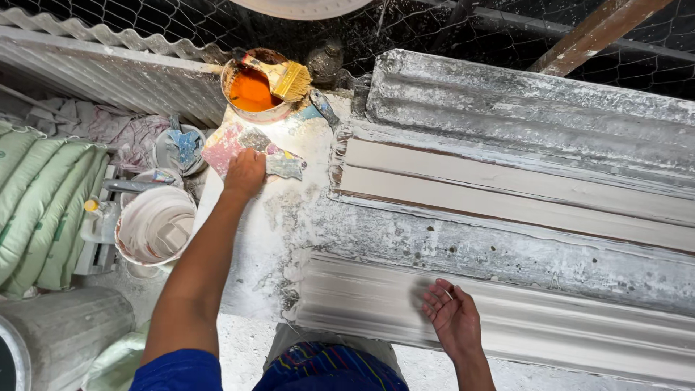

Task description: The person uses a sanding block to smooth the surface of a long, white, molded decorative piece. They repeatedly sand along the length of the piece, holding it steady with their other hand, in a workshop setting with construction materials nearby.

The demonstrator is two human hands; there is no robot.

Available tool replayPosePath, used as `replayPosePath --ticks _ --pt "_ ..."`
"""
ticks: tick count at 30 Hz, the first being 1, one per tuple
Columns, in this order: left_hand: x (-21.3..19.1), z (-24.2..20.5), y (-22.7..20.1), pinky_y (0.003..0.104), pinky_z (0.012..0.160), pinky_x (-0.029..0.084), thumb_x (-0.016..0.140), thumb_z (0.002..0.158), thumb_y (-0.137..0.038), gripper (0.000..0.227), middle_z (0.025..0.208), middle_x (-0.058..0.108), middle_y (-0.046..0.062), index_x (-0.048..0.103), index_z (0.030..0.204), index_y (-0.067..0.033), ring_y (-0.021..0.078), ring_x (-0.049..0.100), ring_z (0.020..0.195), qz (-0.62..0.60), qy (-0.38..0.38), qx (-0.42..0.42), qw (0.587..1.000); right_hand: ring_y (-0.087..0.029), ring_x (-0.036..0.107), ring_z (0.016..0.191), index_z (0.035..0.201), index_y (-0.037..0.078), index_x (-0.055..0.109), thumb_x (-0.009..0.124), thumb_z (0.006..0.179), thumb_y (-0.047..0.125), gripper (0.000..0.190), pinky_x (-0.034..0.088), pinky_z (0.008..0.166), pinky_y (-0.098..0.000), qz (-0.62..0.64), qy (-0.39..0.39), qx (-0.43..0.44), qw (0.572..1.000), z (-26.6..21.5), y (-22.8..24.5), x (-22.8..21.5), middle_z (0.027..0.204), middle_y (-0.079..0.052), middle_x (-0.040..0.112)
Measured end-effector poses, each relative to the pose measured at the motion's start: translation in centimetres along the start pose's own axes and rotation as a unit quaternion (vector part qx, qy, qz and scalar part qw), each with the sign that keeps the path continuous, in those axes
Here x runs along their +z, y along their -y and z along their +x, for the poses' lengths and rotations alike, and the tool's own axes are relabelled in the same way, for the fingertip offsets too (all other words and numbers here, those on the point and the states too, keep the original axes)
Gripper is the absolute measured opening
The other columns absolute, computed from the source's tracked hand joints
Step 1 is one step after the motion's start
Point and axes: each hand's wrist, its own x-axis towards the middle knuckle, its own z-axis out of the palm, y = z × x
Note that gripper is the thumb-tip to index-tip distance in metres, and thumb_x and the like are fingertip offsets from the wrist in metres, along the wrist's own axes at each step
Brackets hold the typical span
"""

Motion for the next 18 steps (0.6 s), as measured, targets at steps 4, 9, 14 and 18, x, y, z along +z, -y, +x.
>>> replayPosePath --ticks 4,9,14,18 --pt "-2.8 0.5 -0.9 0.059 0.103 0.042 0.058 0.091 -0.009 0.026 0.119 0.057 0.016 0.060 0.116 -0.0056 0.0350 0.056 0.119 0.008 -0.002 -0.018 1.000 -0.025 0.066 0.100 0.120 0.004 0.059 0.044 0.106 0.033 0.036 0.053 0.086 -0.0399 -0.060 0.009 -0.024 0.998 2.1 2.0 0.4 0.109 -0.011 0.067" --pt "-4.3 3.9 -1.8 0.066 0.114 0.034 0.055 0.098 -0.010 0.023 0.117 0.060 0.012 0.062 0.120 -0.0086 0.0300 0.058 0.118 0.067 -0.053 0.006 0.996 -0.021 0.067 0.098 0.122 0.005 0.059 0.045 0.107 0.028 0.031 0.055 0.085 -0.0372 -0.196 -0.009 -0.058 0.979 3.8 2.7 4.1 0.110 -0.010 0.067" --pt "-4.4 3.7 -5.2 0.057 0.104 0.042 0.052 0.096 -0.016 0.035 0.121 0.062 0.014 0.060 0.130 -0.0108 0.0319 0.058 0.123 0.115 -0.239 -0.052 0.963 -0.019 0.066 0.098 0.122 0.005 0.058 0.044 0.107 0.027 0.030 0.054 0.085 -0.0361 -0.211 0.017 -0.062 0.975 3.2 1.8 7.2 0.111 -0.008 0.067" --pt "-3.3 0.7 -8.4 0.058 0.087 0.053 0.053 0.102 -0.032 0.043 0.117 0.060 0.025 0.055 0.139 -0.0108 0.0437 0.063 0.106 -0.223 -0.046 -0.229 0.946 -0.020 0.066 0.098 0.122 0.006 0.060 0.045 0.107 0.028 0.031 0.054 0.085 -0.0385 -0.226 0.001 -0.055 0.973 3.2 0.7 9.1 0.109 -0.008 0.067"
